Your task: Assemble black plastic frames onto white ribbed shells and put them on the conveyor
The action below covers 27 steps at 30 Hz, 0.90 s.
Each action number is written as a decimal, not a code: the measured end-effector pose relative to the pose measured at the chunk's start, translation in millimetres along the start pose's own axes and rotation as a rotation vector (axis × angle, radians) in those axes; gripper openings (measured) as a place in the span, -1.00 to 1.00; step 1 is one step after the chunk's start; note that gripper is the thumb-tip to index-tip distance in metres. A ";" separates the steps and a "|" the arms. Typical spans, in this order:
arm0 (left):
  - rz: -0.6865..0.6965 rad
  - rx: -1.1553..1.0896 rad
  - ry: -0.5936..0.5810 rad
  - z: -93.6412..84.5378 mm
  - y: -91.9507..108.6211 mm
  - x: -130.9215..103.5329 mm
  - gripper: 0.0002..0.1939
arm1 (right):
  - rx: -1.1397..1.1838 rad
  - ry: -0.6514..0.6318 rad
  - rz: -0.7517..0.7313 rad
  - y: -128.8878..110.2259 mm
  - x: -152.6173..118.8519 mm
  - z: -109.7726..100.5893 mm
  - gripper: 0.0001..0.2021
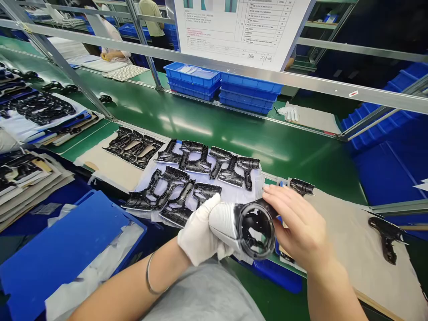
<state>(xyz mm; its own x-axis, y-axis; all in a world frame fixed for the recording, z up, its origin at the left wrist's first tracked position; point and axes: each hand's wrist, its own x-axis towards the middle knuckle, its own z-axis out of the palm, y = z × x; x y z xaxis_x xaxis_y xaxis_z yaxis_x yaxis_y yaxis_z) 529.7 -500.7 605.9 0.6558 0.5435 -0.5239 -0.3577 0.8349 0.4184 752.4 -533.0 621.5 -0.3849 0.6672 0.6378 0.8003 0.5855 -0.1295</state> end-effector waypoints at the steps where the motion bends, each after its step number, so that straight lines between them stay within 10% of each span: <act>1: -0.075 -0.099 0.029 0.8 0.2 2.6 -0.49 | -0.003 -0.024 0.010 1.0 -0.1 3.3 -0.47; 7: -0.222 -0.316 0.091 -9.3 -0.8 22.6 -0.52 | -0.013 -0.086 0.126 7.4 -25.6 28.3 -0.62; 11: -0.119 -0.054 -0.003 -44.8 1.1 48.0 -0.28 | 0.146 -0.145 0.544 43.4 -45.6 61.9 -0.72; 20: 0.365 1.448 0.073 -93.9 64.0 91.6 -0.71 | 0.005 -0.209 1.495 289.6 -38.1 174.5 -0.72; 27: 0.971 1.985 0.036 -119.2 75.3 129.1 -0.74 | -0.141 -0.260 1.594 389.2 -21.5 260.4 -0.68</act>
<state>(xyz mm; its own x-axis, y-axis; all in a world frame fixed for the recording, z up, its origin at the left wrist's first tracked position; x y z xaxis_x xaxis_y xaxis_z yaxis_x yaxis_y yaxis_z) 508.2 -357.3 481.3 0.7292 0.6358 0.2528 0.4841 -0.7405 0.4661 952.4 -199.5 359.6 0.7812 0.5880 -0.2097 0.4701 -0.7752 -0.4220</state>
